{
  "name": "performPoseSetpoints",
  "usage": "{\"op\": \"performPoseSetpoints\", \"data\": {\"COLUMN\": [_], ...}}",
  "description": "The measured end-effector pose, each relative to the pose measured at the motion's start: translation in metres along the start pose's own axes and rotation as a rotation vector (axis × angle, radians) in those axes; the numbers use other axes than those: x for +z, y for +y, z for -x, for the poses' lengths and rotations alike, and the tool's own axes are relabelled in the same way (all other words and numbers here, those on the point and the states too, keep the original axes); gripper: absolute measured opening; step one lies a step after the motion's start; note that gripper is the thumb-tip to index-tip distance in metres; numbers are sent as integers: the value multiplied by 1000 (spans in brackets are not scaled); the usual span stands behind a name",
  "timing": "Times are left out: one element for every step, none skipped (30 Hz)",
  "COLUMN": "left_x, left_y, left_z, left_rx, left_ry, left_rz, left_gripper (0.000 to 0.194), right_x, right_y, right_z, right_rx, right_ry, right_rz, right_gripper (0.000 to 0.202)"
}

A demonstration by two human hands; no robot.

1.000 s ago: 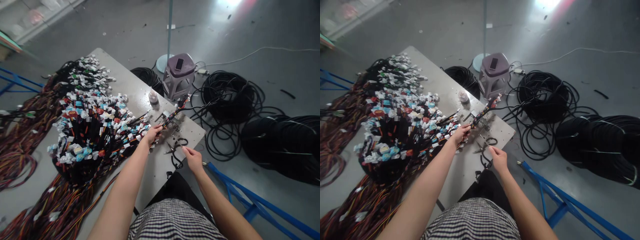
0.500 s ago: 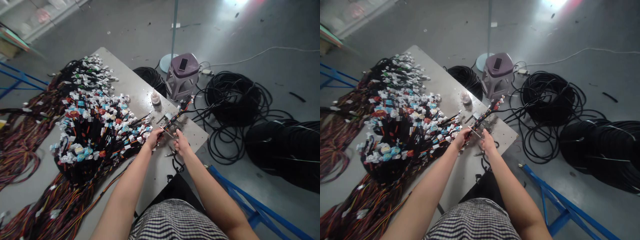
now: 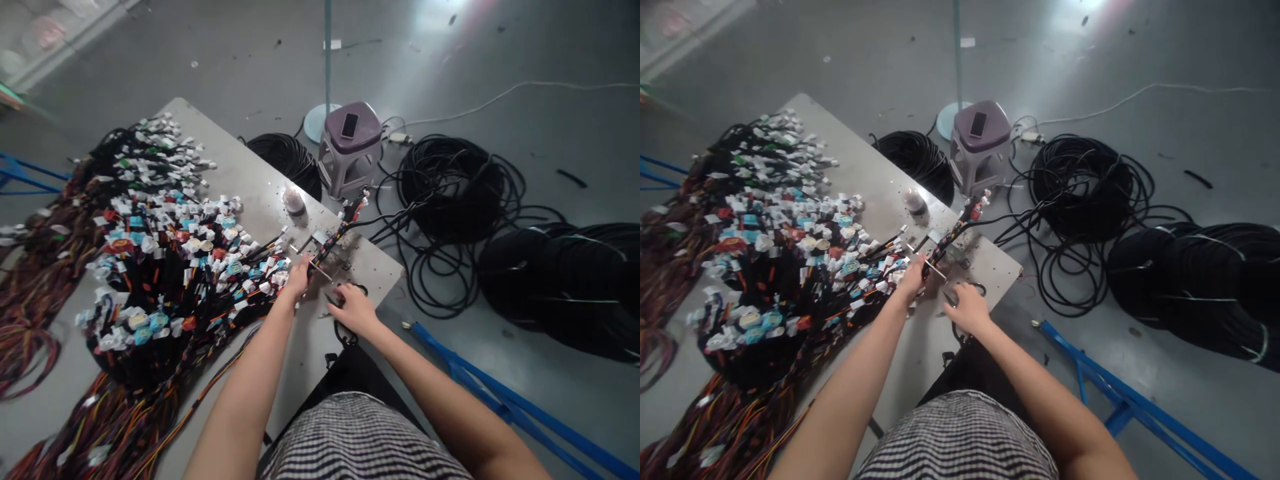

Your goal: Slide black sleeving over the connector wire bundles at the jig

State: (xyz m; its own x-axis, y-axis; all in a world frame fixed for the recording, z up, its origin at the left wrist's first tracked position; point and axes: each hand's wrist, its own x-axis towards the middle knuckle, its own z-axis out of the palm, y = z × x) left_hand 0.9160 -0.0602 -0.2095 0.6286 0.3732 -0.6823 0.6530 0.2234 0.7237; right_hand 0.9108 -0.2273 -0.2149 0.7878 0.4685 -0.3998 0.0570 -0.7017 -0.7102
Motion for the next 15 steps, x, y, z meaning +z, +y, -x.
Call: {"op": "performPoseSetpoints", "data": {"left_x": [0,0,-1,-2,-3,-4,-6,-6,-6,-6,-4,-2,1,3,5], "left_y": [1,3,4,4,5,5,5,5,5,6,7,8,9,11,12], "left_z": [1,1,1,2,1,1,0,-1,-1,-2,-2,-2,-2,-1,-1], "left_rx": [-12,-22,-23,-16,-2,13,27,39,48,48,46,44,43,42,41], "left_ry": [12,23,26,19,3,-18,-40,-51,-45,-29,-8,12,28,39,46], "left_rz": [-7,-14,-26,-43,-57,-68,-76,-78,-75,-75,-80,-89,-100,-114,-133], "left_gripper": [62,61,60,59,59,59,58,58,57,56,56,56,57,57,58], "right_x": [-10,-16,-20,-22,-23,-23,-25,-30,-36,-44,-53,-62,-70,-76,-82], "right_y": [12,22,30,36,41,43,44,43,41,36,29,20,8,-5,-17], "right_z": [12,23,31,37,38,35,28,16,-1,-21,-43,-67,-90,-112,-131], "right_rx": [-73,-130,-175,-211,-239,-252,-243,-207,-138,-30,96,226,348,392,411], "right_ry": [-31,-36,-39,-50,-58,-46,-3,62,138,205,253,257,231,199,179], "right_rz": [198,346,438,481,482,447,375,266,120,-64,-257,-447,-622,-705,-772], "right_gripper": [35,40,47,54,58,57,51,41,29,18,19,28,36,41,43]}}
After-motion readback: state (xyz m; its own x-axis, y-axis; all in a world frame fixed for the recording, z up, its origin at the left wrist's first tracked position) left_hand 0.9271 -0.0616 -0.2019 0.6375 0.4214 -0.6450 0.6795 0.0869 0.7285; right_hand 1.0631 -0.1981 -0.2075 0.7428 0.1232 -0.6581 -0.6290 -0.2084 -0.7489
